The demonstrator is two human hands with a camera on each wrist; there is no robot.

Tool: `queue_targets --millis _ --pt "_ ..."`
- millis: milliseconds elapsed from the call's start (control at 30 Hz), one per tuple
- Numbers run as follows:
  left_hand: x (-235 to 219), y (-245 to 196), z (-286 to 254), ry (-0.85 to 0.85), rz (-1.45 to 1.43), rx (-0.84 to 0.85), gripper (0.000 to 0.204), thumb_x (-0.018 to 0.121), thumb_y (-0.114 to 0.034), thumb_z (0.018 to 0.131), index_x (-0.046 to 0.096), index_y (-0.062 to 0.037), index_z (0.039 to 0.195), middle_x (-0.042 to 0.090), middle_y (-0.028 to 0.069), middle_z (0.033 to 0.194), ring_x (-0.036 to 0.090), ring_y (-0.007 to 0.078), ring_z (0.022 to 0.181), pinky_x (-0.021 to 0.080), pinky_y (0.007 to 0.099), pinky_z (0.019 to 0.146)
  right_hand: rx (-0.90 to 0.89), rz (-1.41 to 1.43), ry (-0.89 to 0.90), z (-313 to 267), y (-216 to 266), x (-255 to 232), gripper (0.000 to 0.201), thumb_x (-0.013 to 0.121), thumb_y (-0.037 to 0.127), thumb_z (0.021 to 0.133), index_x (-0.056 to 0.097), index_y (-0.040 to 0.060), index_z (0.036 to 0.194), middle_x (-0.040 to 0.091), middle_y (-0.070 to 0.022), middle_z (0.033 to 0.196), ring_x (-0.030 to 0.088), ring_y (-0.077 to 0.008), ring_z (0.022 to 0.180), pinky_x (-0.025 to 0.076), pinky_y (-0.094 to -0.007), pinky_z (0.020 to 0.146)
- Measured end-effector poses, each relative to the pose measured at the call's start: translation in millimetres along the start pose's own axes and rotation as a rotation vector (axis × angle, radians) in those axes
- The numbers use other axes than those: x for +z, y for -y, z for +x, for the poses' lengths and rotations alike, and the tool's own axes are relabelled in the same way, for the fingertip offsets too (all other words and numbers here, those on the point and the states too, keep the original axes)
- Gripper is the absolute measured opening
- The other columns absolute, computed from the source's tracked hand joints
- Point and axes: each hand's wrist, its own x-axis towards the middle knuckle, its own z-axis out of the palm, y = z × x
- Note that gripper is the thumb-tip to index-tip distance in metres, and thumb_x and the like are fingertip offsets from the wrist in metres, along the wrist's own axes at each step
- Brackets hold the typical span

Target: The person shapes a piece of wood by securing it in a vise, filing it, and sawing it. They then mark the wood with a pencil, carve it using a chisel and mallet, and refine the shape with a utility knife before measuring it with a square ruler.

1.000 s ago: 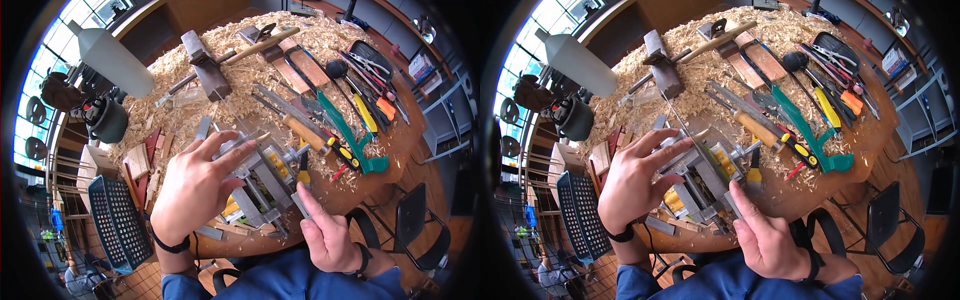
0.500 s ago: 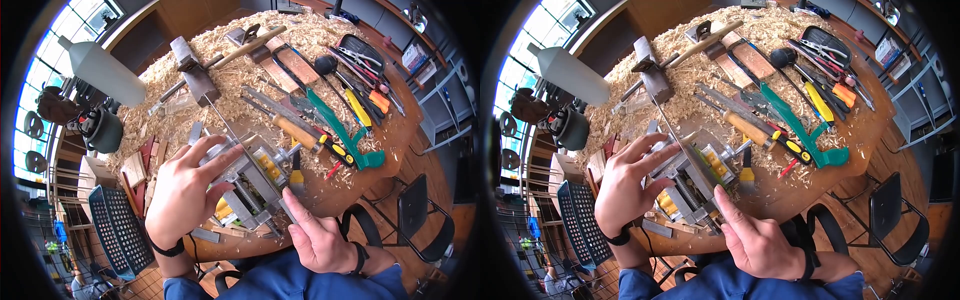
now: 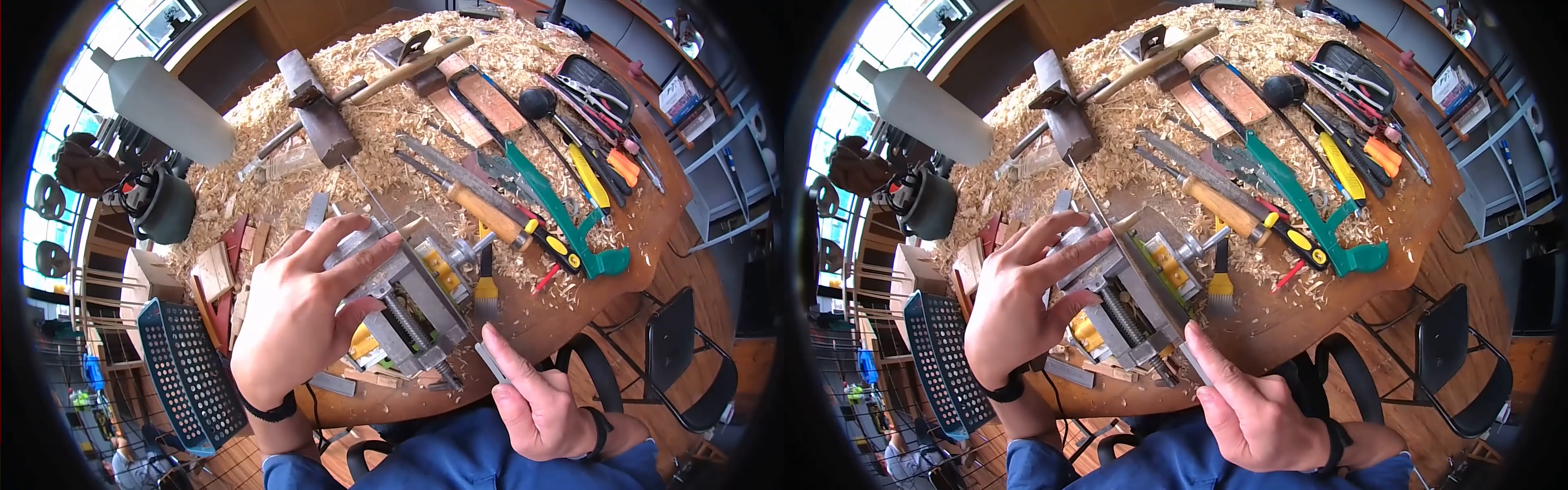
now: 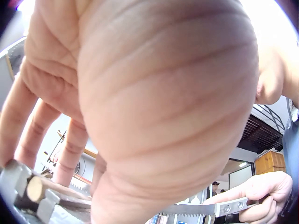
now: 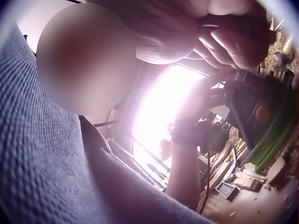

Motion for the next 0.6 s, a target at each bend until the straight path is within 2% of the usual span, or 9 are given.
queue_targets --millis 67,133,267,333,600 --pt "-0.5 -0.4 0.1 0.003 -0.011 -0.011 0.06 0.084 -0.019 0.08 0.072 -0.0197 0.14 0.067 0.0109 0.134 0.069 0.0342 0.102 0.06 0.0451 0.089 0.056 0.038 0.009 0.7 5.6 -0.7 0.057 0.056 0.0 0.103 0.04 -0.019 0.154 0.059 -0.0378 0.144 0.076 -0.0433 0.11 0.061 -0.041 0.09" --pt "-1.0 -1.3 0.7 0.03 -0.019 -0.069 0.061 0.086 -0.033 0.078 0.076 -0.0183 0.136 0.069 0.0136 0.135 0.071 0.0386 0.111 0.057 0.0474 0.093 0.113 0.075 0.021 4.7 4.9 -0.7 0.057 0.056 0.0 0.103 0.04 -0.0187 0.154 0.061 -0.038 0.141 0.077 -0.0427 0.109 0.061 -0.0402 0.088" --pt "-0.6 2.9 1.2 0.011 -0.026 -0.059 0.061 0.087 -0.031 0.076 0.076 -0.0179 0.135 0.069 0.0138 0.135 0.071 0.0392 0.112 0.057 0.0476 0.094 0.133 0.094 0.027 16.3 1.6 0.7 0.055 0.054 0.0 0.103 0.043 -0.0164 0.154 0.064 -0.0369 0.137 0.075 -0.0441 0.113 0.057 -0.0417 0.098" --pt "-0.8 1.9 0.6 0.027 -0.028 -0.065 0.063 0.087 -0.028 0.075 0.076 -0.0181 0.135 0.069 0.0138 0.136 0.07 0.0395 0.114 0.057 0.0481 0.095 0.174 0.126 0.015 13.5 4.0 4.7 0.055 0.053 0.0 0.103 0.043 -0.0155 0.155 0.065 -0.0361 0.137 0.072 -0.0457 0.12 0.054 -0.0421 0.104" --pt "0.4 -7.3 -1.7 0.028 -0.005 -0.113 0.065 0.088 -0.022 0.072 0.076 -0.0199 0.136 0.068 0.0124 0.138 0.069 0.0373 0.115 0.055 0.0482 0.096 0.199 0.112 0.0 11.4 10.3 -1.2 0.055 0.053 0.0 0.103 0.044 -0.0145 0.155 0.064 -0.0359 0.14 0.071 -0.0433 0.124 0.055 -0.0414 0.103"
